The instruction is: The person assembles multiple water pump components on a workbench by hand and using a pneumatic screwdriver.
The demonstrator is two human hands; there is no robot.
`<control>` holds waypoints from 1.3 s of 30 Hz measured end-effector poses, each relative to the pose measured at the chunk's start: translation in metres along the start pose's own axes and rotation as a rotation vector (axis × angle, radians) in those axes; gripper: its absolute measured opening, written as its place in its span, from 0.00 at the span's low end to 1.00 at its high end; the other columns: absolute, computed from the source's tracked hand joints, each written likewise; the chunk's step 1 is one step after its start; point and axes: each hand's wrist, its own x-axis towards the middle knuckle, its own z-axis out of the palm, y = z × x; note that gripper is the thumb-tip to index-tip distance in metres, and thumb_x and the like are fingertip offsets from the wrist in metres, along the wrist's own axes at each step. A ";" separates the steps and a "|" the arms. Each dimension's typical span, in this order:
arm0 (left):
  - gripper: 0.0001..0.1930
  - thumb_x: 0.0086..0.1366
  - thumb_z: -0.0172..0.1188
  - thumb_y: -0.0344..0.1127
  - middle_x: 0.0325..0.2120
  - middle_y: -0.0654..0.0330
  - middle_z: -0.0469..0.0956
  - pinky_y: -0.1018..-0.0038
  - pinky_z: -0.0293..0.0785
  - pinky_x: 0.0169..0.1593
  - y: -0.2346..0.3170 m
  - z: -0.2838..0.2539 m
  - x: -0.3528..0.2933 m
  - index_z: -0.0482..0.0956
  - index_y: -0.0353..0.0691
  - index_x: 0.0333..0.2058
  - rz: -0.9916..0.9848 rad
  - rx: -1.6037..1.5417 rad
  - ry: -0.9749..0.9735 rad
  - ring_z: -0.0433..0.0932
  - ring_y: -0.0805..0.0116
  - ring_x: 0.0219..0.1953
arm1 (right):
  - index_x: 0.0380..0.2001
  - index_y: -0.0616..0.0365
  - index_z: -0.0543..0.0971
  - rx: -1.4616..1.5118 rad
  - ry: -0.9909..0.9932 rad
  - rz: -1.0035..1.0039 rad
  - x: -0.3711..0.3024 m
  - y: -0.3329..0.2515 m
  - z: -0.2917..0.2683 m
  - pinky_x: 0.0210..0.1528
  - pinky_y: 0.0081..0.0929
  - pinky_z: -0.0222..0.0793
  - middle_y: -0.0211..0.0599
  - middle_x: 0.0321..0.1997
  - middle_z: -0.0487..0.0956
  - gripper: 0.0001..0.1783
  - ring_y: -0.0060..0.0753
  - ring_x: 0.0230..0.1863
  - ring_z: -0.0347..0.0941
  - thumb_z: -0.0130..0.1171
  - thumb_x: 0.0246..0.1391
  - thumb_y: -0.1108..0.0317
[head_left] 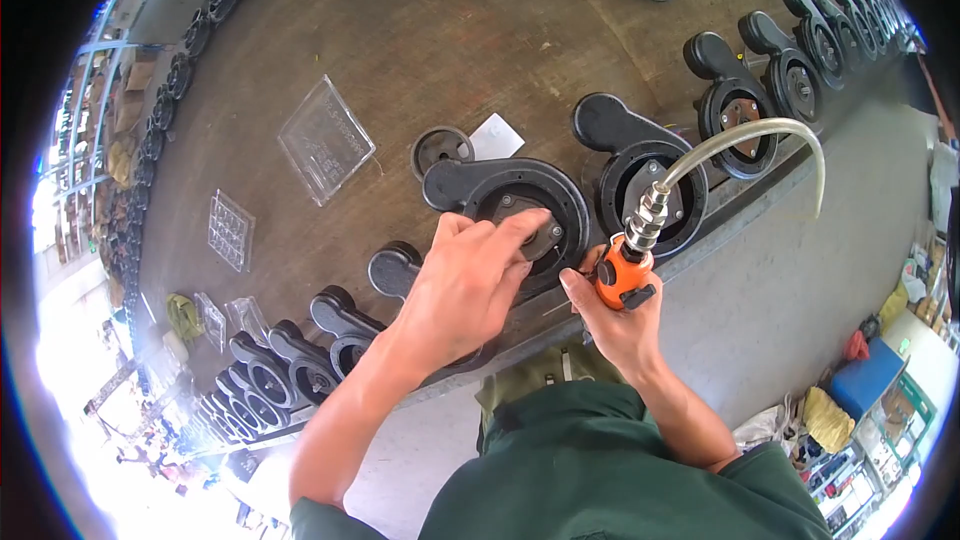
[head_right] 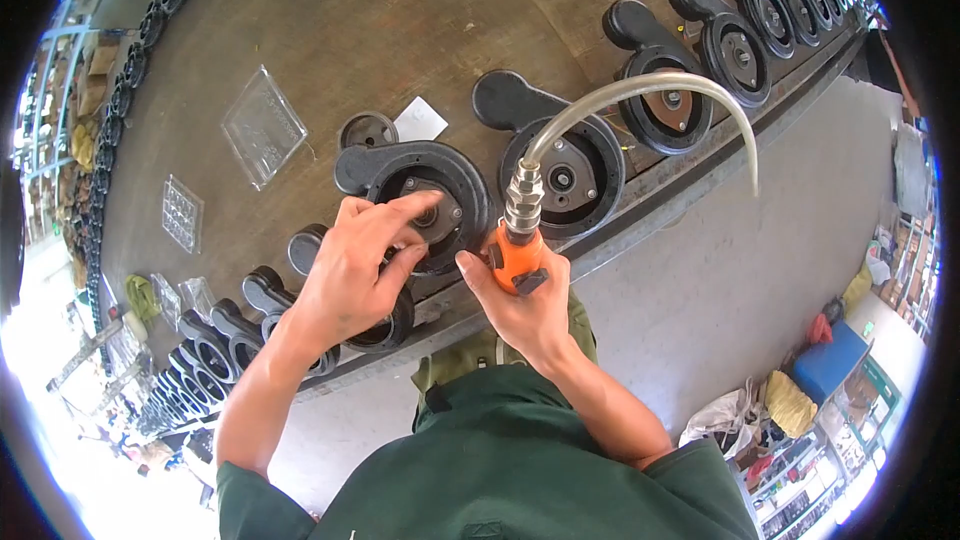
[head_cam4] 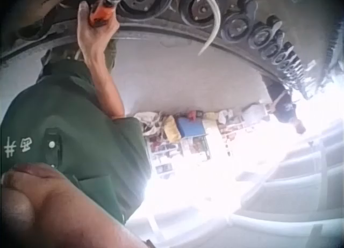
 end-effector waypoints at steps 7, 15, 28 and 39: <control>0.12 0.49 0.71 0.30 0.24 0.60 0.80 0.69 0.73 0.30 -0.022 0.005 0.017 0.87 0.46 0.35 0.167 -0.032 0.070 0.78 0.65 0.30 | 0.29 0.61 0.76 0.013 0.010 0.015 -0.003 -0.011 0.010 0.30 0.18 0.63 0.21 0.25 0.73 0.11 0.13 0.27 0.64 0.72 0.53 0.73; 0.14 0.39 0.75 0.33 0.23 0.69 0.70 0.69 0.64 0.42 -0.017 0.011 0.020 0.88 0.49 0.29 0.373 0.252 0.221 0.69 0.65 0.35 | 0.29 0.60 0.76 0.037 -0.014 0.039 -0.010 0.000 0.007 0.30 0.17 0.63 0.21 0.25 0.73 0.11 0.12 0.27 0.65 0.72 0.54 0.73; 0.12 0.40 0.73 0.31 0.29 0.65 0.70 0.62 0.65 0.52 -0.006 0.017 0.035 0.85 0.44 0.27 0.488 0.242 0.042 0.71 0.60 0.44 | 0.31 0.61 0.77 0.105 0.017 0.065 -0.016 0.000 -0.007 0.31 0.17 0.66 0.22 0.26 0.75 0.10 0.13 0.28 0.68 0.72 0.54 0.74; 0.09 0.47 0.66 0.30 0.32 0.61 0.72 0.63 0.68 0.53 0.000 0.028 0.029 0.79 0.37 0.28 0.599 0.411 -0.005 0.73 0.60 0.45 | 0.34 0.60 0.75 0.079 0.001 0.008 -0.022 0.023 -0.015 0.28 0.19 0.68 0.25 0.25 0.74 0.12 0.17 0.25 0.69 0.72 0.54 0.74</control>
